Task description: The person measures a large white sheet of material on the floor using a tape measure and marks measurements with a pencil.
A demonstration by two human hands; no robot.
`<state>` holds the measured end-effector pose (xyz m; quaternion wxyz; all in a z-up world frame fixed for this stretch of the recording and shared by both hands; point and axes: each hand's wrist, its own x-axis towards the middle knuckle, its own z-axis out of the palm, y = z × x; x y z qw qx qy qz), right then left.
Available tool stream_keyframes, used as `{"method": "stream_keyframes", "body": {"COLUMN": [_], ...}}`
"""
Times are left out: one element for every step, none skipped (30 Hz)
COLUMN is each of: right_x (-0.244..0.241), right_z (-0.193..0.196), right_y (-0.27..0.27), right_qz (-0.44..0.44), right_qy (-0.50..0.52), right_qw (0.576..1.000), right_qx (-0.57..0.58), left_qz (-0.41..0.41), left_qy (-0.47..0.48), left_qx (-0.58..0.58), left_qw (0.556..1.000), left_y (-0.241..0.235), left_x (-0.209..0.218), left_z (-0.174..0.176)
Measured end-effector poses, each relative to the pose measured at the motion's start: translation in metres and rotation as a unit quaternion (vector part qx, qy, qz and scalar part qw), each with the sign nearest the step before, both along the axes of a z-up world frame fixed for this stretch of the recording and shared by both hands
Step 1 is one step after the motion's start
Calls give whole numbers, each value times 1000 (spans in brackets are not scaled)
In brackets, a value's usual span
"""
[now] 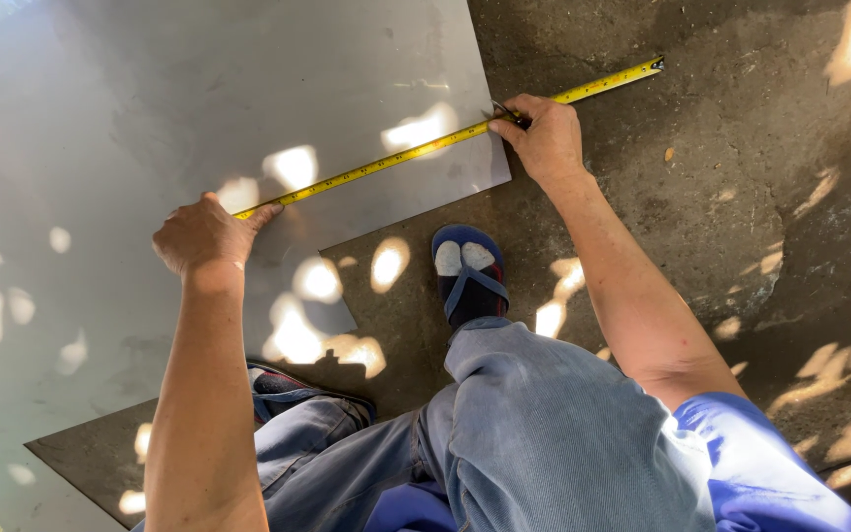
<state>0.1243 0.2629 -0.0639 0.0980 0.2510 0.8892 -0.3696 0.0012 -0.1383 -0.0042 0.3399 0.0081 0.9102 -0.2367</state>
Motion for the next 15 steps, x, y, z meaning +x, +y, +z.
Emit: {"method": "stream_keyframes", "body": {"right_x": [0, -1, 0, 1, 1, 2, 2, 2, 1, 1, 1, 1, 1, 1, 1], "right_z": [-1, -1, -2, -3, -3, -6, -8, -11, -10, -10, -10, -10, -10, -10, -10], "right_y": [0, 0, 0, 0, 0, 0, 1, 2, 1, 1, 0, 1, 1, 1, 0], "right_qz": [8, 16, 16, 20, 23, 23, 27, 30, 30, 30, 29, 29, 28, 28, 28], "right_qy": [13, 26, 26, 30, 34, 33, 40, 46, 47, 48, 49, 49, 50, 51, 51], "right_qw": [1000, 999, 999, 999, 999, 999, 999, 998, 998, 998, 998, 998, 998, 998, 998], "right_qx": [7, 14, 14, 16, 18, 18, 24, 31, 30, 32, 33, 34, 33, 33, 32], "left_qz": [7, 15, 15, 14, 13, 13, 6, -2, -1, 10, 21, 20, 15, 9, 9], "left_qy": [-11, -22, -22, -20, -18, -19, -8, 2, 3, -9, -21, -22, -12, -2, -3], "left_qx": [-3, -5, -6, -4, -2, -2, 2, 7, 7, 4, 3, 3, 4, 6, 5], "left_qw": [1000, 1000, 1000, 1000, 1000, 1000, 1000, 1000, 1000, 1000, 1000, 1000, 1000, 1000, 1000], "left_y": [1, 3, 2, 2, 2, 0, -1, -2, -1, 1, 3, 2, 1, 0, 0], "left_x": [-1, -1, -1, 0, 0, 1, 0, 0, 0, -1, -1, -2, -1, -1, -1], "left_z": [2, 3, 2, 2, 1, -1, -3, -5, -2, 2, 4, 2, 1, -1, -1]}}
